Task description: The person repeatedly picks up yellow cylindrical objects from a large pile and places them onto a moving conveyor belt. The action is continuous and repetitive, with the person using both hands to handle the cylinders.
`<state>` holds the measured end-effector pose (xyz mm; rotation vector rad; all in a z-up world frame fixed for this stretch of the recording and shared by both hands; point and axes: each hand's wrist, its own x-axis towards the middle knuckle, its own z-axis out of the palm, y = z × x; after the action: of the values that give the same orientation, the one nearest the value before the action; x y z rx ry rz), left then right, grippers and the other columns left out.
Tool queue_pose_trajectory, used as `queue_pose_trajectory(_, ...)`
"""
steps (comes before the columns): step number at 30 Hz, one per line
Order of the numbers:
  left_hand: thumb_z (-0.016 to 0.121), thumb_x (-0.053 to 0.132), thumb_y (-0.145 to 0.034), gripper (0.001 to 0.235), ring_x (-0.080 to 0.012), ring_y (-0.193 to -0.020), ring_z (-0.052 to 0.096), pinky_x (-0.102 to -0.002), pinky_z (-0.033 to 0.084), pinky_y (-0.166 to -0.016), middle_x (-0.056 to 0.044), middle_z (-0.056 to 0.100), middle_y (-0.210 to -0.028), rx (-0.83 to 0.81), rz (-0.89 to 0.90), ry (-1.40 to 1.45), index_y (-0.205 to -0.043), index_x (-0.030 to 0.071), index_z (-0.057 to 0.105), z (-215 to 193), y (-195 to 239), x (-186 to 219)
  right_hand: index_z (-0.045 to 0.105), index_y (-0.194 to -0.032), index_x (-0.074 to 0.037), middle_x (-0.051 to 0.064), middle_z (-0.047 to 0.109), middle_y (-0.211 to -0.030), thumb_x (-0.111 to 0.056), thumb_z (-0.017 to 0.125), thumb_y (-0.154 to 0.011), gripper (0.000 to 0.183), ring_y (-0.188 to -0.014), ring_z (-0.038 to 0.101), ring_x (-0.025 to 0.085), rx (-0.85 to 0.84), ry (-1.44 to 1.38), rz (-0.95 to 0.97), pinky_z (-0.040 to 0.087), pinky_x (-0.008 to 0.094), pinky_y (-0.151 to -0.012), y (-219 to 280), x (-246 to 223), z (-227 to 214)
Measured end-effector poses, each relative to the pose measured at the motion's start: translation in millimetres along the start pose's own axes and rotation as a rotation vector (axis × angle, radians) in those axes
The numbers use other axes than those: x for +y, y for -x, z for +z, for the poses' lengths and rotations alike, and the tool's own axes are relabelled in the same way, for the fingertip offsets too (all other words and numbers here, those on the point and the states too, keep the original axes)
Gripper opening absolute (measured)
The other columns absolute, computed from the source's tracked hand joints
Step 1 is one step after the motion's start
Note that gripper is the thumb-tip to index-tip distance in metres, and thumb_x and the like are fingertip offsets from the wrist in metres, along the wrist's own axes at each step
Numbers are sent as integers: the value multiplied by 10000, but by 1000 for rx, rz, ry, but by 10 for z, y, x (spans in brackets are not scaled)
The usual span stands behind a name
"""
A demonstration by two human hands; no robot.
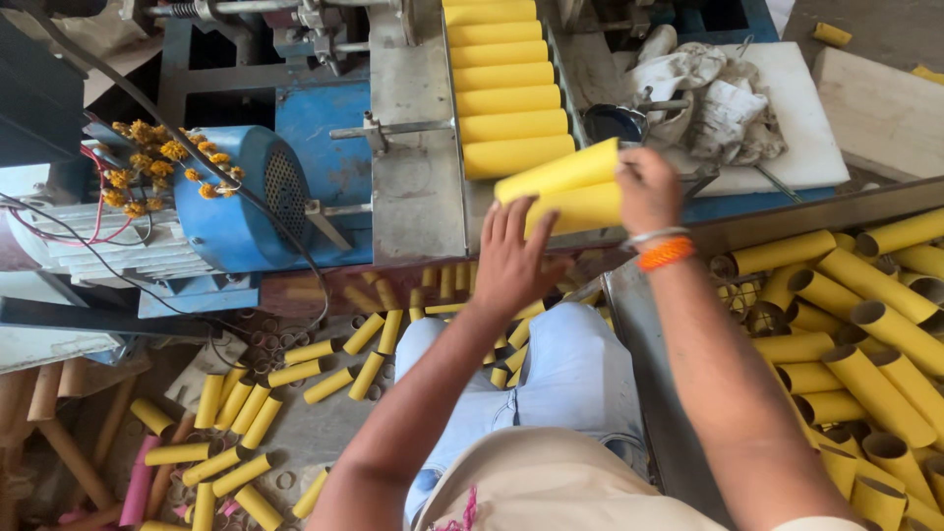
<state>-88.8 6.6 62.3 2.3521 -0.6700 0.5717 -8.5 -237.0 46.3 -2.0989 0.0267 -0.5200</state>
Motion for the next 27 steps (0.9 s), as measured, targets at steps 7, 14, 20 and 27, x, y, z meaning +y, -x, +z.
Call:
queue_pose_trajectory(7, 873, 452, -698, 778, -391, -1474, 324, -595, 233, -1212, -213, 389, -1539, -346, -105, -279, -1314, 110, 544, 281, -397, -514, 765, -1036, -112, 128, 766, -925, -168, 739, -929, 124, -852, 734, 310, -20, 377, -103, 573, 409, -759, -22, -140, 186)
queue_pose_trajectory(14, 873, 470, -704, 817, -372, -1443, 313, -630, 211, -1176, -210, 365, -1523, -492, -119, -415, -1337, 103, 509, 332, -377, -644, 737, -1087, -76, 105, 760, -944, -184, 769, -935, 189, -804, 736, 218, 7, 261, 48, 571, 354, -746, 140, 51, -1100)
queue_pose_trajectory(20, 886, 424, -700, 782, -397, -1421, 360, -652, 233, -1180, -215, 416, -1493, -337, -70, -321, -1330, 99, 556, 13, -365, -299, 714, -1134, -40, 75, 760, -988, -161, 763, -939, 235, -870, 716, 154, 73, 209, 297, 571, 304, -811, 1036, 765, -2372)
queue_pose_trajectory(27, 831, 345, -826, 588, -401, -1403, 463, -544, 330, -1203, -168, 506, -1492, -456, 337, 248, -1307, 97, 600, 614, -219, 991, 741, -1165, -77, 119, 776, -1038, -191, 755, -892, 296, -950, 743, 270, -83, 462, 590, 567, 385, -857, 2308, 1530, -2903)
